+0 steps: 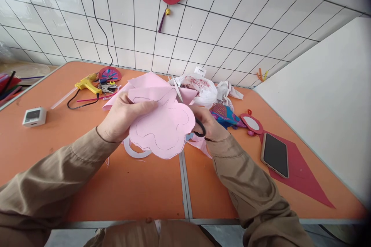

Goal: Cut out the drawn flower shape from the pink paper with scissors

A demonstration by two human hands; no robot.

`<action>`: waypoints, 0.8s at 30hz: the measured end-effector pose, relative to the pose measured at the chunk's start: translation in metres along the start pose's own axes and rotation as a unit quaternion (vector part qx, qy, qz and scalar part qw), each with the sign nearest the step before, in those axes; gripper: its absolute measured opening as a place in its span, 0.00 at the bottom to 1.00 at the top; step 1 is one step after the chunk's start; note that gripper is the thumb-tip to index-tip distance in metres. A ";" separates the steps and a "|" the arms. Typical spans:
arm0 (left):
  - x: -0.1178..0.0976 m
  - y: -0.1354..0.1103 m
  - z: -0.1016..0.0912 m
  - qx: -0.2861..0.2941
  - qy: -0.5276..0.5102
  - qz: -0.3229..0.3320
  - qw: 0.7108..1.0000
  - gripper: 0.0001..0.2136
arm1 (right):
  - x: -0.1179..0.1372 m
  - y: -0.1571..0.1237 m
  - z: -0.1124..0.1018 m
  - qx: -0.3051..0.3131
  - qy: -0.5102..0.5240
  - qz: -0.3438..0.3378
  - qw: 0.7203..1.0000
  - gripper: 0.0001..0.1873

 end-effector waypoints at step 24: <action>-0.006 0.004 -0.002 0.043 0.017 -0.032 0.998 0.05 | 0.005 -0.001 0.001 0.011 0.012 0.004 1.000 0.20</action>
Point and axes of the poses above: each hand's wrist, its own y-axis towards the middle knuckle, its own z-axis out of the palm, x = y × z, the point moved 2 cm from there along y, towards the middle knuckle, and after that the axes turned 14 degrees about -x, right-handed, at the moved point
